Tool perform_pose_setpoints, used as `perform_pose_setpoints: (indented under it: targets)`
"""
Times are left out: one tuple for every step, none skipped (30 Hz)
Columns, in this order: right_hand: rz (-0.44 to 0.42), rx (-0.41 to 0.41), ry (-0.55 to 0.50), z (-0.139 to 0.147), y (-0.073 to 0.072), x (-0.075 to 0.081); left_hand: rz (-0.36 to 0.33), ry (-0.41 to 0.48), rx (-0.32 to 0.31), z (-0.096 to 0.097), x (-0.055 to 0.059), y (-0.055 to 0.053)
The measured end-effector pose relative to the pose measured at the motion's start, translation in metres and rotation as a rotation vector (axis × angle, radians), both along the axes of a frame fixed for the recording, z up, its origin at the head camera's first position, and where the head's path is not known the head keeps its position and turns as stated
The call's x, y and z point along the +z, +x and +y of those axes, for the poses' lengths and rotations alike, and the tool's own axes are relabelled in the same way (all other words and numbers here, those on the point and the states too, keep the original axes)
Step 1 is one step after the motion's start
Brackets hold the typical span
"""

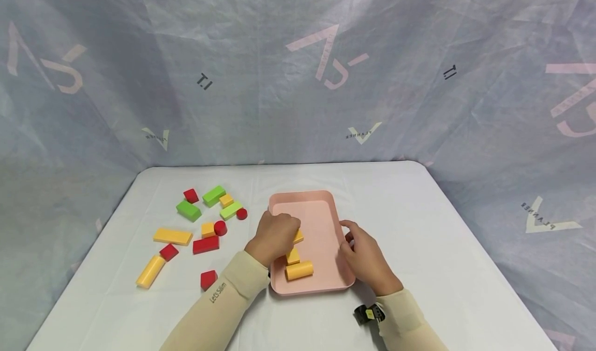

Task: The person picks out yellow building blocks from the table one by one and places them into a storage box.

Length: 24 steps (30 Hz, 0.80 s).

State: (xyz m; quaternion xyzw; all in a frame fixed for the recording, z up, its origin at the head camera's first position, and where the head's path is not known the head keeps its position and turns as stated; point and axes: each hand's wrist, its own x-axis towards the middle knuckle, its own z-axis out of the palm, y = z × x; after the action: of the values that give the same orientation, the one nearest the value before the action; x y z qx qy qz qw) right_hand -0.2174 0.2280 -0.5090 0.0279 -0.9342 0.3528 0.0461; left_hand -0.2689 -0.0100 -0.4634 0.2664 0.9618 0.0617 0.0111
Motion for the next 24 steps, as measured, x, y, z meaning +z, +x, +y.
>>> perform_pose_setpoints:
  targets:
    - [0.001,0.000,0.000,0.000,0.000,0.000,0.003,-0.003,0.000,0.000,0.000,0.000]
    - [-0.001,-0.001,0.000,0.000,0.000,0.000,0.006,-0.007,0.000,0.000,-0.001,0.000]
    - [0.001,0.000,0.000,0.000,0.000,0.001,0.006,-0.009,-0.001,0.000,-0.001,0.000]
    - [0.000,-0.001,0.001,0.000,0.000,0.001,0.006,-0.013,-0.001,0.000,-0.001,-0.001]
    - [0.002,0.000,0.001,-0.001,0.000,0.001,0.005,-0.015,0.000,0.000,0.000,-0.001]
    - [0.003,-0.001,-0.002,-0.001,0.000,0.001,0.004,-0.017,0.000,0.000,0.000,-0.001]
    - [0.004,-0.001,0.002,-0.001,0.000,0.001,0.002,-0.019,0.000,0.000,0.000,-0.001]
    - [0.005,-0.001,0.003,-0.001,0.000,0.000,0.000,-0.020,0.001,0.000,0.001,-0.001]
    - [0.006,-0.001,0.004,-0.001,0.000,0.000,-0.001,-0.020,0.002,0.000,0.001,0.000]
    - [0.007,0.000,0.005,-0.001,0.000,0.000,0.001,-0.021,0.003,0.000,0.002,0.000]
    - [0.005,0.000,0.002,-0.001,0.000,0.001,0.004,-0.021,0.005,-0.001,0.002,0.000]
    - [0.004,0.001,0.004,-0.002,0.000,0.001,0.009,-0.021,0.007,-0.001,0.003,0.000]
    - [0.004,0.003,0.004,-0.002,0.001,0.001,0.017,-0.021,0.009,-0.001,0.004,0.000]
    - [0.003,0.004,0.002,-0.002,0.001,0.001,0.025,-0.021,0.012,-0.002,0.005,0.000]
    - [0.002,0.005,0.002,-0.002,0.001,0.001,0.029,-0.020,0.015,-0.003,0.006,0.001]
    - [0.000,0.006,0.003,-0.002,0.001,0.001,0.033,-0.021,0.018,-0.003,0.007,0.001]
    - [-0.003,0.006,0.002,-0.002,0.001,0.001,0.036,-0.022,0.022,-0.004,0.008,0.001]
    - [-0.004,0.006,0.005,-0.002,0.001,0.001,0.038,-0.025,0.024,-0.005,0.010,0.001]
    - [-0.005,0.007,0.007,-0.002,0.001,0.001,0.039,-0.028,0.027,-0.007,0.012,0.001]
    - [-0.008,0.006,0.009,-0.002,0.001,0.001,0.040,-0.029,0.029,-0.008,0.013,0.002]
    - [-0.009,0.006,0.008,-0.001,0.001,0.002,0.041,-0.028,0.031,-0.009,0.015,0.002]
    - [-0.010,0.005,0.009,-0.001,0.001,0.002,0.043,-0.030,0.034,-0.011,0.017,0.003]
    - [-0.009,0.005,0.008,-0.001,0.001,0.002,0.045,-0.030,0.037,-0.012,0.019,0.003]
    - [-0.009,0.004,0.009,-0.001,0.001,0.002,0.046,-0.028,0.040,-0.013,0.020,0.004]
